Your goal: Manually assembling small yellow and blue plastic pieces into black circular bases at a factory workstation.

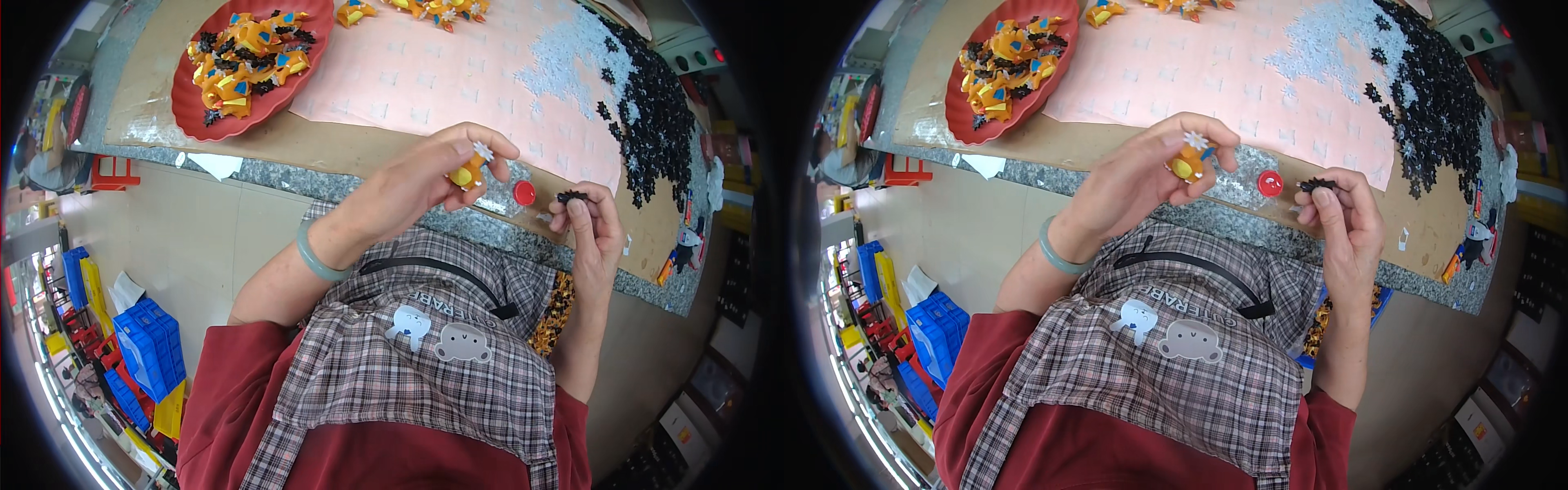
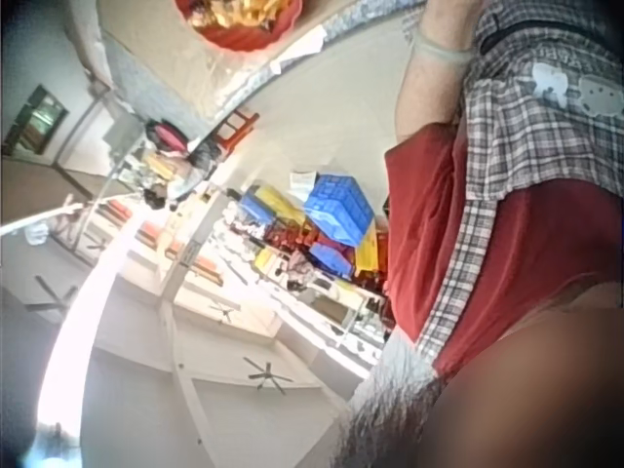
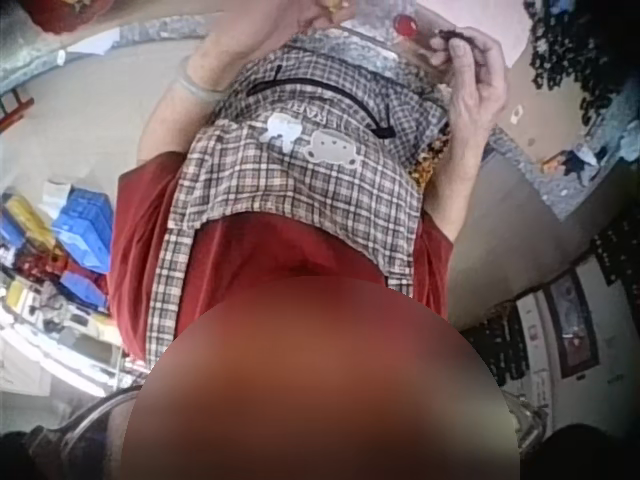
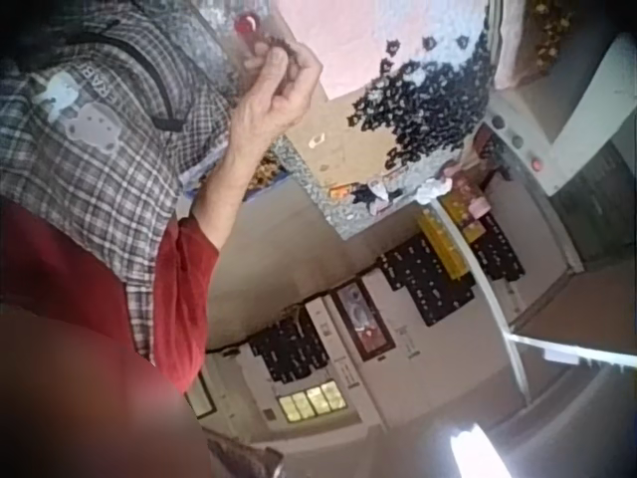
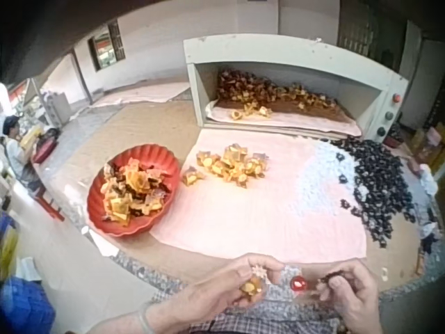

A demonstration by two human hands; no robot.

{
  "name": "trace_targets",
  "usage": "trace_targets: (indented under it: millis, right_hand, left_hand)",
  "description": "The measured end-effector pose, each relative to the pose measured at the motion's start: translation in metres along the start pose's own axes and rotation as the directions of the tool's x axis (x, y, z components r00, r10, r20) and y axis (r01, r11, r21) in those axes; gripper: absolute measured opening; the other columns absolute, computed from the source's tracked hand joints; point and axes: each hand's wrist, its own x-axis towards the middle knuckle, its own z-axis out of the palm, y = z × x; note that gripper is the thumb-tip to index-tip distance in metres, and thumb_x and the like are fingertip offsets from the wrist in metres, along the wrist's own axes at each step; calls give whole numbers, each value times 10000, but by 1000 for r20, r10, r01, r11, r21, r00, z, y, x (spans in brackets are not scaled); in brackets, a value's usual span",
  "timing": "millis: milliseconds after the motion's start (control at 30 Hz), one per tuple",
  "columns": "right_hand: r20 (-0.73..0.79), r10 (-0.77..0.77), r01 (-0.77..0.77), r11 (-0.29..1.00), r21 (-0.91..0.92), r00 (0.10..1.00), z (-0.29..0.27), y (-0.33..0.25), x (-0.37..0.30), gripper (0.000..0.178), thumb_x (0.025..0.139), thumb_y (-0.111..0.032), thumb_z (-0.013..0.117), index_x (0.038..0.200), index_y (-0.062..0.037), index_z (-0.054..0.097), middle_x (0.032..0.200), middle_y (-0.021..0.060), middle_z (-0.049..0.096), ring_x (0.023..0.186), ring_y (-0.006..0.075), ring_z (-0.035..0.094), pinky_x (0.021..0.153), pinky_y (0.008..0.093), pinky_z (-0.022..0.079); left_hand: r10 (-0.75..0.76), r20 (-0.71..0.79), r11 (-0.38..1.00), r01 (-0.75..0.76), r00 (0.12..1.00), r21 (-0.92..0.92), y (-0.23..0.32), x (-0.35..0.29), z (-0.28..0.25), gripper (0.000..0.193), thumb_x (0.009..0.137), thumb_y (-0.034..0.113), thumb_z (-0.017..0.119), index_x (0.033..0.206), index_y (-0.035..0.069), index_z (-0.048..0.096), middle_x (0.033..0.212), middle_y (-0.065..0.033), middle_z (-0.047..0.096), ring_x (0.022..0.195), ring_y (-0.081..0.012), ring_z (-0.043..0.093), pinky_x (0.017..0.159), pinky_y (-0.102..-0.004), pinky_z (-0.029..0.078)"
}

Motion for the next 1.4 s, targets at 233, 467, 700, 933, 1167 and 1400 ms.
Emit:
trace_targets:
  millis: [233, 467, 700, 933, 1167, 1400]
  right_hand:
    - [24, 65, -69, 974, 214, 998, 14, -14, -10, 160, 985, -74, 548, 1103, 34, 562, 907, 124, 691, 712, 117, 628, 663, 234, 508]
    - [12, -22, 19, 975, 219, 1000, 46, -28, -20, 138, 937, -12, 606, 1066, 32, 588, 883, 125, 704, 724, 138, 667, 668, 249, 533]
    - [76, -353, 359, 888, -286, 933, 58, -18, -20, 187, 848, -1, 697, 1024, -7, 633, 814, 100, 699, 666, 173, 689, 590, 273, 520]
    - [105, -370, 383, 866, -320, 923, 57, -17, -21, 199, 836, -9, 711, 1020, -9, 634, 822, 116, 695, 664, 205, 686, 583, 289, 516]
    - [224, -481, 525, 701, -483, 848, 59, -25, -16, 237, 797, 1, 726, 1010, 7, 623, 799, 127, 667, 626, 254, 658, 563, 345, 515]
    - [339, -431, 547, 613, -570, 836, 57, -30, -18, 268, 757, 29, 718, 1005, 31, 614, 751, 130, 621, 597, 283, 632, 532, 376, 502]
  left_hand:
    - [15, -72, 1000, -16, 997, -16, -16, -1, 8, 385, 1018, 255, 449, 1350, 60, 456, 1049, -68, 521, 775, -100, 460, 649, -214, 368]
    - [-66, -28, 998, 66, 997, 15, -22, 2, 6, 273, 1015, 274, 511, 1139, 50, 605, 859, -3, 544, 705, -50, 448, 579, -181, 349]
    - [-32, -167, 990, 54, 986, 131, -32, 3, 11, 273, 1006, 288, 545, 922, 47, 642, 756, 19, 544, 633, -11, 443, 485, -153, 308]
    - [-41, -200, 980, 79, 979, 185, -25, 1, 14, 263, 1001, 272, 555, 888, 52, 645, 754, 18, 566, 622, -8, 458, 472, -158, 325]
    - [0, -274, 916, 111, 962, 387, -24, 0, 13, 247, 990, 250, 572, 872, 46, 648, 771, 23, 591, 618, -9, 462, 485, -166, 350]
    - [252, -225, 686, -10, 941, 728, -20, 0, 19, 213, 951, 187, 623, 861, -5, 640, 661, 2, 594, 594, -34, 477, 496, -225, 389]
